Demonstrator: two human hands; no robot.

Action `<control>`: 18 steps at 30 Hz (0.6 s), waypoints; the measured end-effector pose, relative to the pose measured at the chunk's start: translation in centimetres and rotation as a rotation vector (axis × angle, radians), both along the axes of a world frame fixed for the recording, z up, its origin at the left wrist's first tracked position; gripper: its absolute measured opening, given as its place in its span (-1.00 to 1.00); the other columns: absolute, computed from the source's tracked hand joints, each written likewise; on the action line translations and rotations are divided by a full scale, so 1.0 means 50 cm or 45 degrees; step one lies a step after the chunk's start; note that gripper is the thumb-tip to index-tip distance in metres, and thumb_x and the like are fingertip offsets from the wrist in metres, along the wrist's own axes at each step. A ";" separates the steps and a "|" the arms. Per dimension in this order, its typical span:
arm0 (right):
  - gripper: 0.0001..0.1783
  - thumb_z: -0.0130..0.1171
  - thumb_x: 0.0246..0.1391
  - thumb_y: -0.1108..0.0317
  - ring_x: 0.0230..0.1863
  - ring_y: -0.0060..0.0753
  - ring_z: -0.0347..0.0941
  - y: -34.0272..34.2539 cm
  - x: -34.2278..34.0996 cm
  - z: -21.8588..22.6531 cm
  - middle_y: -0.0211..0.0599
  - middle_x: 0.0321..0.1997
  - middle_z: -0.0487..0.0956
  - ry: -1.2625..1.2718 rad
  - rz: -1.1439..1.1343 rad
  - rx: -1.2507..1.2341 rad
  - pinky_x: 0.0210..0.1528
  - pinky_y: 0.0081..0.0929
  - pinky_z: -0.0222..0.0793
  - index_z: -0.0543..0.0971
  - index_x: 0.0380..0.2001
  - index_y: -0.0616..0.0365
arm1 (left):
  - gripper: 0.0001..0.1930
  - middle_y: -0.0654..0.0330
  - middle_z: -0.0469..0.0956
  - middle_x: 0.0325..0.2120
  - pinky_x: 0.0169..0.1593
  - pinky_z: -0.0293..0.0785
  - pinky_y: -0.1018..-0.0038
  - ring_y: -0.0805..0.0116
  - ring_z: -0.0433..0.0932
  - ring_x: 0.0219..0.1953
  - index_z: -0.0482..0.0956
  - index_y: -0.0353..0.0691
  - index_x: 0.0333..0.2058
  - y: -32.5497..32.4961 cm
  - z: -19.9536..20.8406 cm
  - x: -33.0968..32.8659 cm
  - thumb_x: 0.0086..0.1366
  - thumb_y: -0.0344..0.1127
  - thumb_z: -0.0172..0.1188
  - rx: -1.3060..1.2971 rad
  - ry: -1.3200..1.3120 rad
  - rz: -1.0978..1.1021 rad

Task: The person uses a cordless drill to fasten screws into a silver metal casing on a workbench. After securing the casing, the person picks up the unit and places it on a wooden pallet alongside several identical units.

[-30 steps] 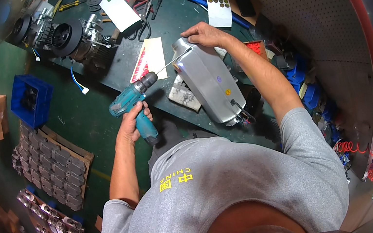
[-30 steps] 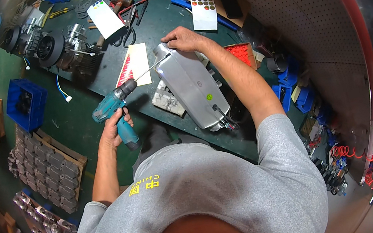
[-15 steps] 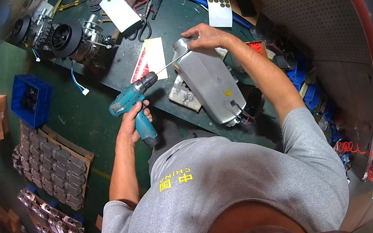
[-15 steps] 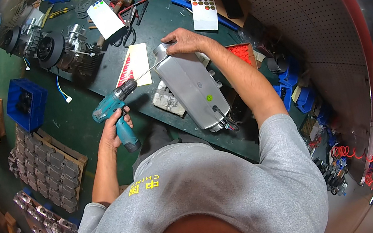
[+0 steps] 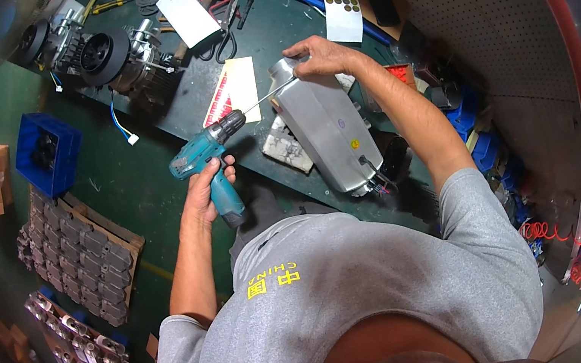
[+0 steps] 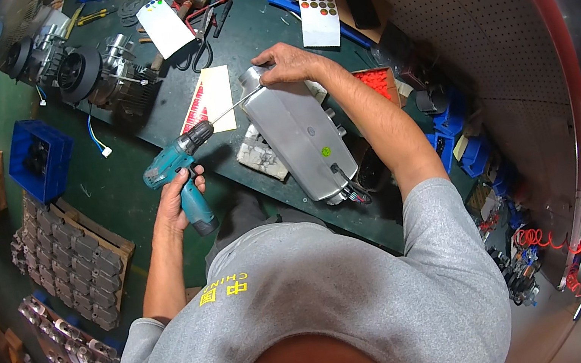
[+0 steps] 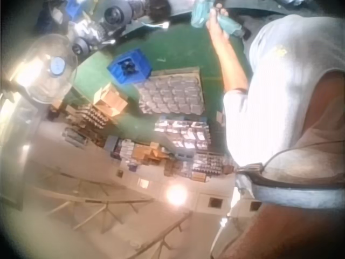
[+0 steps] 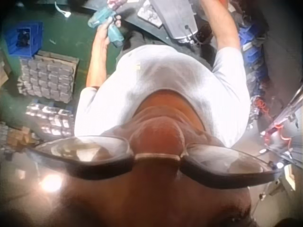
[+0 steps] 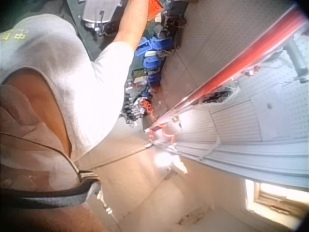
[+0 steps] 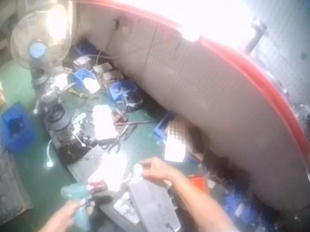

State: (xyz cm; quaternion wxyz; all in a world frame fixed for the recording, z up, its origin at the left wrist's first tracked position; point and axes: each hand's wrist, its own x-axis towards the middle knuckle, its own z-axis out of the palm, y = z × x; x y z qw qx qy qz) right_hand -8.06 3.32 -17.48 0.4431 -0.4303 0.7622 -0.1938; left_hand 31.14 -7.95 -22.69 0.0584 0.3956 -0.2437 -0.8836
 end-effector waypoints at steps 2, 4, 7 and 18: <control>-0.15 0.26 -0.21 0.17 0.24 -0.09 0.48 0.000 0.000 0.000 0.04 0.25 0.52 -0.019 -0.006 0.002 0.31 -0.29 0.34 0.49 0.26 0.23 | -0.60 0.05 0.62 -0.15 -0.17 0.69 0.43 0.34 0.64 -0.28 0.47 -0.35 0.03 -0.002 0.004 -0.001 0.33 -0.25 0.30 0.004 -0.029 -0.006; -0.15 0.26 -0.22 0.17 0.23 -0.09 0.48 0.001 -0.001 -0.003 0.04 0.24 0.53 -0.030 -0.018 0.002 0.30 -0.29 0.35 0.49 0.25 0.23 | -0.60 0.06 0.62 -0.17 -0.17 0.69 0.42 0.34 0.64 -0.28 0.48 -0.33 0.02 -0.007 0.015 -0.006 0.31 -0.25 0.32 0.077 -0.038 -0.053; -0.15 0.27 -0.22 0.17 0.21 -0.10 0.50 0.001 -0.002 -0.009 0.05 0.22 0.54 -0.038 -0.031 0.000 0.29 -0.30 0.35 0.49 0.25 0.23 | -0.64 0.10 0.62 -0.24 -0.19 0.68 0.41 0.35 0.64 -0.31 0.51 -0.29 -0.03 -0.020 0.017 -0.009 0.28 -0.25 0.34 0.221 -0.024 -0.147; -0.17 0.27 -0.19 0.19 0.21 -0.10 0.50 -0.005 -0.003 -0.006 0.07 0.21 0.55 0.000 -0.001 0.007 0.30 -0.33 0.35 0.49 0.24 0.26 | -0.78 0.26 0.54 -0.41 -0.26 0.59 0.47 0.45 0.55 -0.42 0.52 -0.15 -0.20 -0.032 0.006 -0.006 0.27 -0.25 0.34 0.184 -0.021 -0.193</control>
